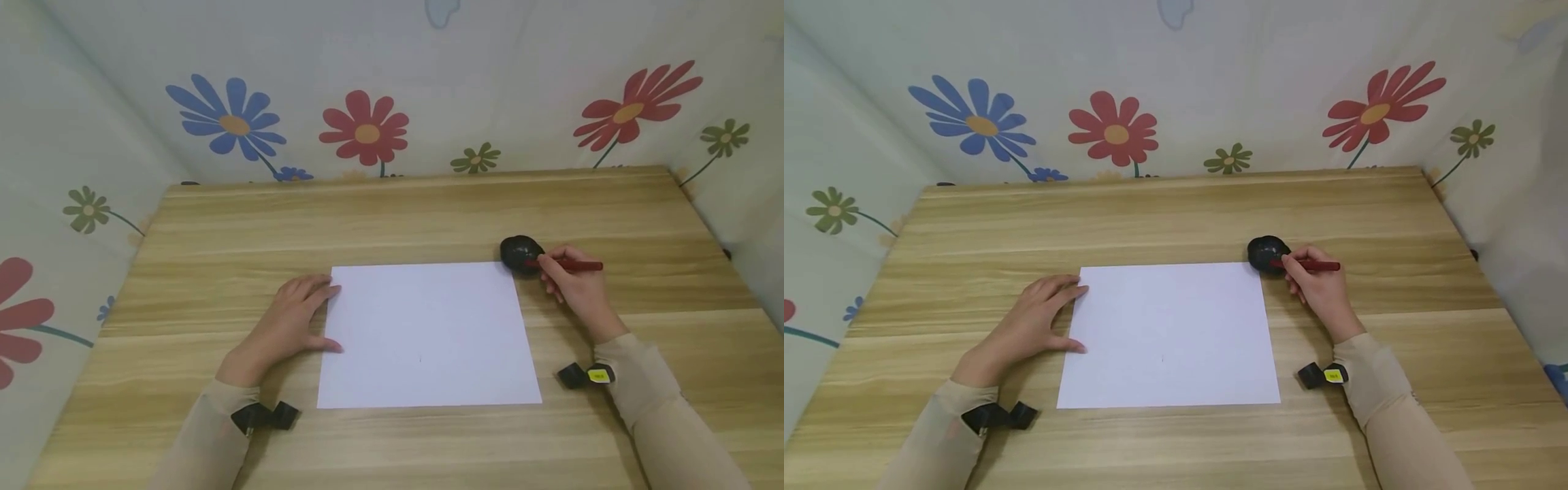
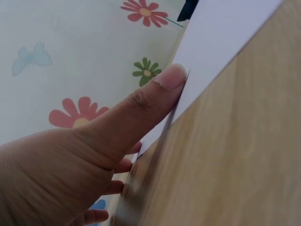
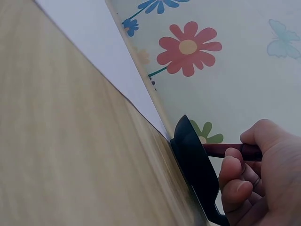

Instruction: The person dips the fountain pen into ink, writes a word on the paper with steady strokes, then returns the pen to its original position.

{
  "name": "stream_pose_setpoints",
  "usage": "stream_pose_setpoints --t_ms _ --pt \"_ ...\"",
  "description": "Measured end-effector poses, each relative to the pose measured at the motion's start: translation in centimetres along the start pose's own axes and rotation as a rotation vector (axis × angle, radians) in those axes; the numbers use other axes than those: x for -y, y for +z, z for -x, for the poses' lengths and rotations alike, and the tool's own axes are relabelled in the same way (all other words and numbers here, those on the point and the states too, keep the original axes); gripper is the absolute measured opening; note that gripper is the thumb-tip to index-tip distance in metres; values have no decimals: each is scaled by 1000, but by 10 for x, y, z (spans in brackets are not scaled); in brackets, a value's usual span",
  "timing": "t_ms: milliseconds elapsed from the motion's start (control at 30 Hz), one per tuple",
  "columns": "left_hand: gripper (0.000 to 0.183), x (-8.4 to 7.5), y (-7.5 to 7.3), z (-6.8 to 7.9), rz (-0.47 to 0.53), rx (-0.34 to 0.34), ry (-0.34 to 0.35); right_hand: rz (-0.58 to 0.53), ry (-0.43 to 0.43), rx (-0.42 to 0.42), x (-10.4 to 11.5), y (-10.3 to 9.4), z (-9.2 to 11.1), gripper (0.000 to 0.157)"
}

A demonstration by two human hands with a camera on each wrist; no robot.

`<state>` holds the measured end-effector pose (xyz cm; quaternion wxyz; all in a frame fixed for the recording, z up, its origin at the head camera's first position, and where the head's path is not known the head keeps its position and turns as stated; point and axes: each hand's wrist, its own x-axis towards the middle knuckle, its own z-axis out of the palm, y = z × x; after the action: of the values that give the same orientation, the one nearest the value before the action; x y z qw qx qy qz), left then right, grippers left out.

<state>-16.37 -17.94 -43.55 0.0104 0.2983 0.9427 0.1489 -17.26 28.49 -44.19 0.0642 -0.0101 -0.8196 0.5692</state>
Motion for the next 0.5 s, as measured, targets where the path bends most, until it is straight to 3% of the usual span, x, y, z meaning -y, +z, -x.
stream_pose_setpoints --t_ms 500 --pt "102 1 -1 0 18 6 -7 53 13 3 5 0 -1 12"
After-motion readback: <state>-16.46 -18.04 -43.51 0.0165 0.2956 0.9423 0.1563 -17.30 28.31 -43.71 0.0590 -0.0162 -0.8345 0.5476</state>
